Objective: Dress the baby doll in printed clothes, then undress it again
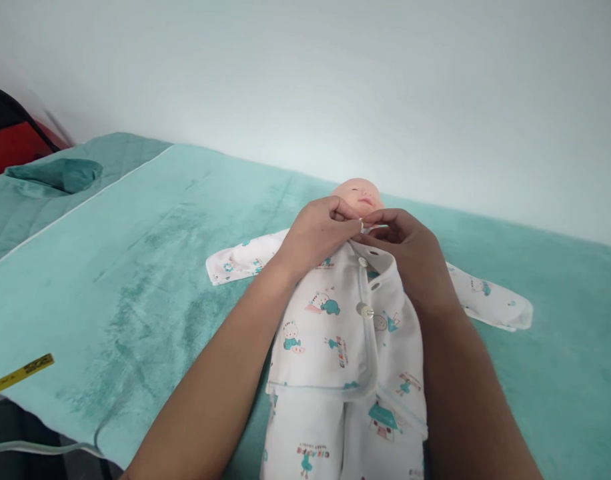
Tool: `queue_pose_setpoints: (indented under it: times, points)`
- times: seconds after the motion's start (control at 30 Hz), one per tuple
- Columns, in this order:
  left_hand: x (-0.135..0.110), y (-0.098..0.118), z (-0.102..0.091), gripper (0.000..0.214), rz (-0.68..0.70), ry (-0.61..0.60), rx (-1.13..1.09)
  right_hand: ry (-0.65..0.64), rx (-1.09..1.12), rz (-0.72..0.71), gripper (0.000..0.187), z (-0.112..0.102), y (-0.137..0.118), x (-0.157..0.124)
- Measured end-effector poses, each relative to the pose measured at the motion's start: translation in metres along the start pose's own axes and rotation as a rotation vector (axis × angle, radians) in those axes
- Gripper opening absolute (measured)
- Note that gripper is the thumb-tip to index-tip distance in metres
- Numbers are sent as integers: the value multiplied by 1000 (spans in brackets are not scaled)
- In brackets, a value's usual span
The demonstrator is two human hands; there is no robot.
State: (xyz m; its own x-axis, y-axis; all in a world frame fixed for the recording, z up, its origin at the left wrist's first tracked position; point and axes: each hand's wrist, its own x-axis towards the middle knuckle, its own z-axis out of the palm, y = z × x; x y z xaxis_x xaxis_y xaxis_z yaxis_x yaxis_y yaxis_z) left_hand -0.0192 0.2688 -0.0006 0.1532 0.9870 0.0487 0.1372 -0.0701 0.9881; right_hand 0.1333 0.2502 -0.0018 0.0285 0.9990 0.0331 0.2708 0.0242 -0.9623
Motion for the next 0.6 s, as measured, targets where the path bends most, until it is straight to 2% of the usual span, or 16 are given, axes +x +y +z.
queue_pose_setpoints:
  times: [0.27, 0.47, 0.6]
  points:
    - [0, -5, -1, 22, 3, 17, -51, -9, 34, -5, 37, 0, 3, 2]
    - [3, -7, -3, 25, -15, -16, -165, -12, 38, -19, 36, 0, 5, 2]
    - [4, -7, -3, 26, -23, -10, -136, -17, 52, -7, 36, -1, 5, 3]
